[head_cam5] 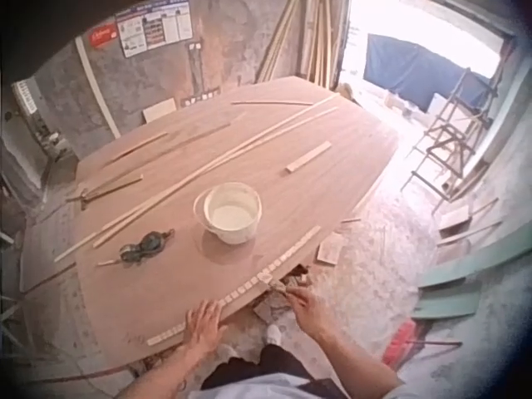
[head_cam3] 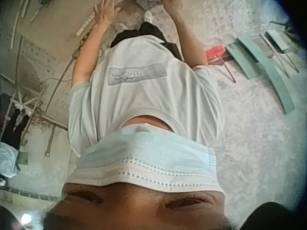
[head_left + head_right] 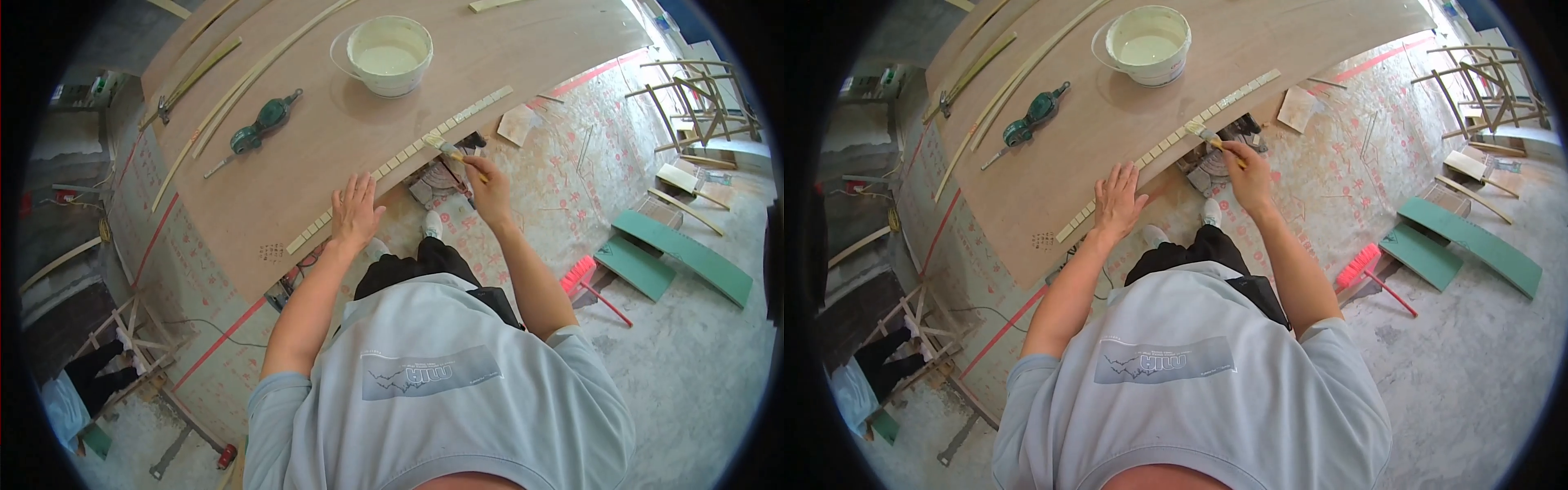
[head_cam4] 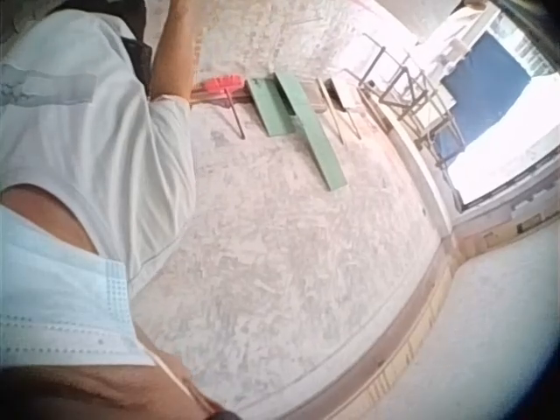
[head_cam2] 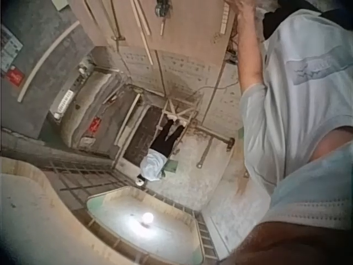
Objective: The person cuts a wooden strip using a miter saw, applies glue to it with a brush, and then nails it to the wall using a pneumatic nail gun.
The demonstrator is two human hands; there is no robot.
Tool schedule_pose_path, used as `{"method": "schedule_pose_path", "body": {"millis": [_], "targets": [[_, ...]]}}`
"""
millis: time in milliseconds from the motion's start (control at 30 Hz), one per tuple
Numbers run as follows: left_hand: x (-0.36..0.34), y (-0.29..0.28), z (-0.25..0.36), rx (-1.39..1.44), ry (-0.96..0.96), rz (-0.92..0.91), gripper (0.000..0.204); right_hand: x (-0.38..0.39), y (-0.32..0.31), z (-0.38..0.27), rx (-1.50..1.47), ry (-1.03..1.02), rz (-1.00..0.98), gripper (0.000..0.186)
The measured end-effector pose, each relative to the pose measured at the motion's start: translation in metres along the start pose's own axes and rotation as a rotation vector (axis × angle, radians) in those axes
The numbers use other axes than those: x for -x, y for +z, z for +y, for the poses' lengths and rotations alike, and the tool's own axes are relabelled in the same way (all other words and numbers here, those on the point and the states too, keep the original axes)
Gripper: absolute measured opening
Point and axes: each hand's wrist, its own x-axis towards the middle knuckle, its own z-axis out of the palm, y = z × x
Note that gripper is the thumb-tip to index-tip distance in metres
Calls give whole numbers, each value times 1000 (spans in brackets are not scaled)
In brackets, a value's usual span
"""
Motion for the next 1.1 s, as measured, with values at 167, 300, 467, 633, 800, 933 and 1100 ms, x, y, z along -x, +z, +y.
{"method": "schedule_pose_path", "body": {"millis": [167,300,467,633,800,933,1100], "targets": [[1,-1,0,-71,-42,-126,72,25,42,-16,120,-130,-32,18],[6,0,2,-72,-59,-127,74,27,50,-16,113,-151,-94,15],[1,-4,3,-34,-48,-136,76,-32,8,8,257,-100,254,17],[5,-1,2,-11,-49,-119,76,-8,23,2,300,-199,92,17],[7,-1,0,5,-51,-113,77,34,55,-56,186,-161,-312,16],[6,-3,2,10,-72,-150,79,2,44,-27,306,-243,-58,16],[4,-2,6,4,-65,-129,78,-35,-1,-4,309,-103,148,17]]}}
